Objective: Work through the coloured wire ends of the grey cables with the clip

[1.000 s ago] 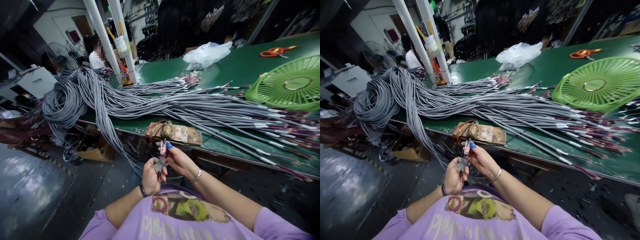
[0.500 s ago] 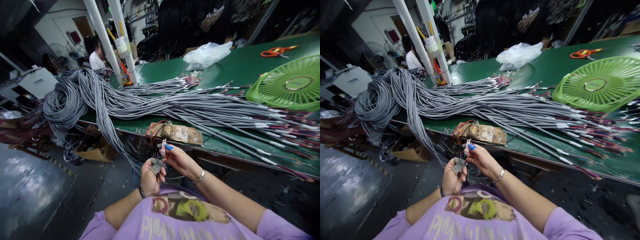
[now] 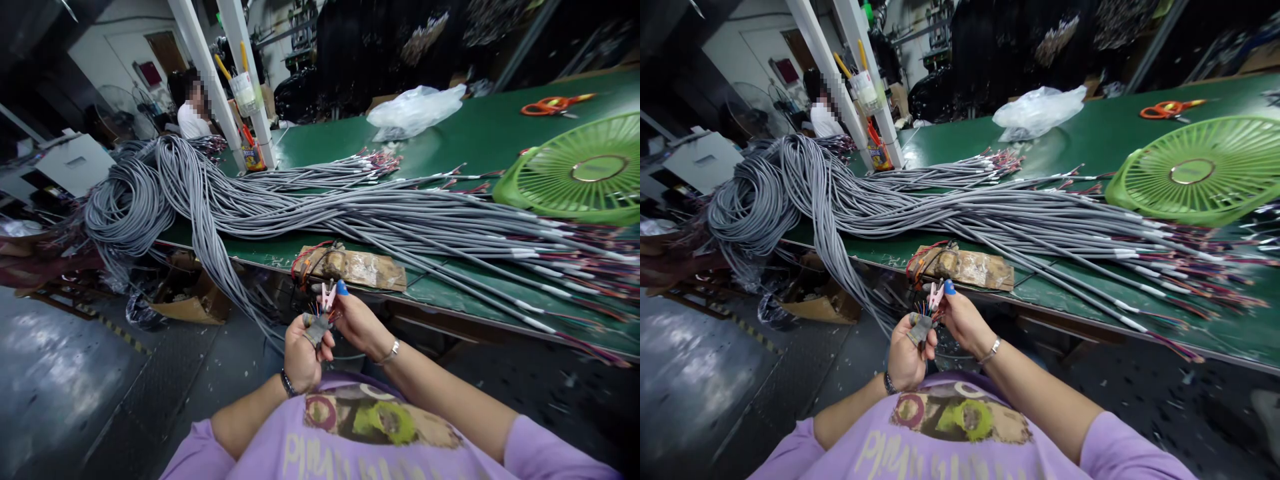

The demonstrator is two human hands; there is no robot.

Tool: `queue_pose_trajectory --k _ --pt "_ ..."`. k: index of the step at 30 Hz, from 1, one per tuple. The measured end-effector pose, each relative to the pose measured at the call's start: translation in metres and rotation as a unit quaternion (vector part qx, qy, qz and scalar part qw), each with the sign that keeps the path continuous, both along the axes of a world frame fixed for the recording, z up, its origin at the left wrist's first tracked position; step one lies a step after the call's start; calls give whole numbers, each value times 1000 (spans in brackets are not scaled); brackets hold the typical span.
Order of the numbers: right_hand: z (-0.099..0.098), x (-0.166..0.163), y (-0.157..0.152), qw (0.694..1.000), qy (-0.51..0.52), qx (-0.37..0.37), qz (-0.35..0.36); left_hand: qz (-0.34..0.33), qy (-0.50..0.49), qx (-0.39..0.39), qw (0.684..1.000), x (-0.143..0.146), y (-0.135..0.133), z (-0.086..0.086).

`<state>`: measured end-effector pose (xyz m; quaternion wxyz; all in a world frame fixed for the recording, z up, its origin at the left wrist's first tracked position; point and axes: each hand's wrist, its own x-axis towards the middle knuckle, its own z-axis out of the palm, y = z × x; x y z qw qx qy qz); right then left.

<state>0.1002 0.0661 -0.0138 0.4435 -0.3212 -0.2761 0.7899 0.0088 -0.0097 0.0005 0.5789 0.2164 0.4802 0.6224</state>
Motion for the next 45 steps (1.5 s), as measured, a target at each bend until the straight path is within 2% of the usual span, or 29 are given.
queue_pose_trajectory --k 4,9,16,19,25,29,31,36,40,45 --pt "3 -4 3 996 59 -64 -2 3 1 -4 1000 0 1 -3" --pt "4 -5 3 994 67 -79 -16 -5 8 -4 1000 -1 0 -6" --pt "2 5 -2 991 85 -78 62 -6 8 9 1000 -5 -9 -6" --pt "1 9 -2 993 83 -54 70 -14 -2 18 1000 -7 -10 -4" --pt "0 9 -2 999 26 -20 26 -52 -33 7 998 -7 -5 1" --pt "0 8 -2 991 -84 80 -61 -64 -42 -8 997 -6 -1 2" --pt "-1 7 -2 988 -96 97 -70 -69 -42 -14 997 -6 0 1" --pt "-2 4 1 998 37 -28 35 -73 -35 -24 996 -7 1 -1" --pt "-1 2 4 996 78 -46 27 -79 -30 -27 996 -8 1 -4" --pt "-3 -1 3 996 75 -47 12 -81 -21 -34 996 -9 0 -7"
